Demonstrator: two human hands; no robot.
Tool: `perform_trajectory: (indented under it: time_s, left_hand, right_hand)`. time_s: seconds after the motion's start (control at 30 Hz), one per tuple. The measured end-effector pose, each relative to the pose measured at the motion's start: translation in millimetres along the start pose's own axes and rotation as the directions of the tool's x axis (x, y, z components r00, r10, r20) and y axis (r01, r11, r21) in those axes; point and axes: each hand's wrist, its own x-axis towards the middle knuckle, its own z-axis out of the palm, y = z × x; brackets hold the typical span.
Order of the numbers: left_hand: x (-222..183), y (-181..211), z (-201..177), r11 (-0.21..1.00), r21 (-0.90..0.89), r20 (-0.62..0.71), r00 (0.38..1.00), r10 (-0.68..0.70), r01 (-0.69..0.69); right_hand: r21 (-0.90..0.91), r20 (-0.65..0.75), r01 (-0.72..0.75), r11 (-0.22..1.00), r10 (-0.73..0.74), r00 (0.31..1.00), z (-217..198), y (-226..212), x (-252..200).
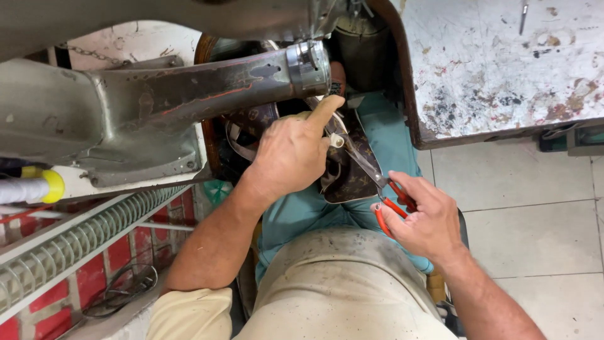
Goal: Repairing a leather bag using a sewing machine, scissors, and pliers
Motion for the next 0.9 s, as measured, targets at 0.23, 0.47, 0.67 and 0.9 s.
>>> perform_trajectory:
  time_s: [0.23, 0.47, 0.67, 0.9]
  left_hand:
    - [-12, -5, 22, 0.969, -0.244, -0.172, 0.985, 0.004, -0.046]
    - [-13, -11, 38, 0.944, -0.321, -0.261, 0.965, -0.006, -0.081]
    - [-10, -17, 44, 0.915, -0.375, -0.294, 0.955, 0.033, -0.147]
    - [-11, -23, 50, 0.884, -0.433, -0.319, 0.947, 0.036, -0.180]
  right_hand:
    - [-0.132, -0.028, -0.009, 0.991, 0.005, 1.000, 7, -9, 9]
    - [-0.120, -0.039, -0.017, 0.993, 0.012, 0.999, 7, -6, 8]
    - [-0.194, -0.125, 0.139, 0.971, -0.165, 0.978, 25, 11, 14]
    - [-0.277, -0.146, 0.372, 0.886, -0.421, 0.895, 31, 51, 25]
